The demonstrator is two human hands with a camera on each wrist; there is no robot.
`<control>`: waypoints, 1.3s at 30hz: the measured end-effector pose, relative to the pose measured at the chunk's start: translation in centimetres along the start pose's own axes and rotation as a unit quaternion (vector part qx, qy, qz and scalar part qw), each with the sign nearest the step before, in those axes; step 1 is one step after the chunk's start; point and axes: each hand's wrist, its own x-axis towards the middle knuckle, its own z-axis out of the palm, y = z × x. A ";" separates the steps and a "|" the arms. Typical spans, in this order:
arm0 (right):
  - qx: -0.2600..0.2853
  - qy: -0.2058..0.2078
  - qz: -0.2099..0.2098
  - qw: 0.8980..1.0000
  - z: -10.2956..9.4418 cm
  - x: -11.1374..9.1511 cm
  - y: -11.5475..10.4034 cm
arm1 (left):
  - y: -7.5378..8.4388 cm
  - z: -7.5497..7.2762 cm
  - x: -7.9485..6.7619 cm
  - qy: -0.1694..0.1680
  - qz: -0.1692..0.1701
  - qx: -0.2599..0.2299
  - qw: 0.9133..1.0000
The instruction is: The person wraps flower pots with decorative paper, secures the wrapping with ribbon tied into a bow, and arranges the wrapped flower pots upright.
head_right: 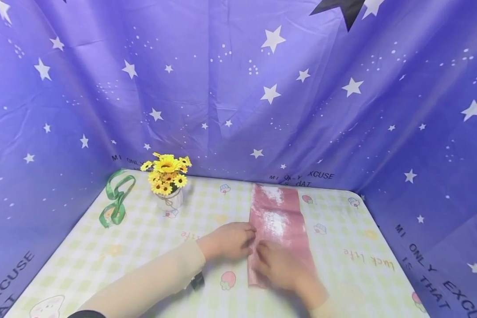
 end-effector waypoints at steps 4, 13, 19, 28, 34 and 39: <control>-0.021 0.030 -0.004 0.999 -1.4 -0.3 1.0 | 0.0 0.0 0.0 -0.004 0.002 0.002 1.000; -0.085 0.140 -0.019 0.986 -4.4 -0.8 5.0 | 0.2 0.1 -0.1 -0.020 -0.001 0.003 1.000; -0.091 0.157 0.025 0.983 -6.0 -1.4 9.1 | 0.0 0.1 0.0 -0.019 -0.004 -0.008 1.000; -0.130 0.128 0.050 0.982 -4.2 -1.9 14.8 | 0.1 0.3 0.2 -0.038 -0.013 -0.014 0.999; -0.113 0.114 0.054 0.986 -3.6 -1.7 15.5 | 0.1 0.1 0.2 -0.037 -0.014 -0.019 0.999; -0.084 0.108 0.042 0.990 -3.7 -1.9 15.3 | 0.1 0.0 0.2 -0.034 -0.013 -0.024 0.999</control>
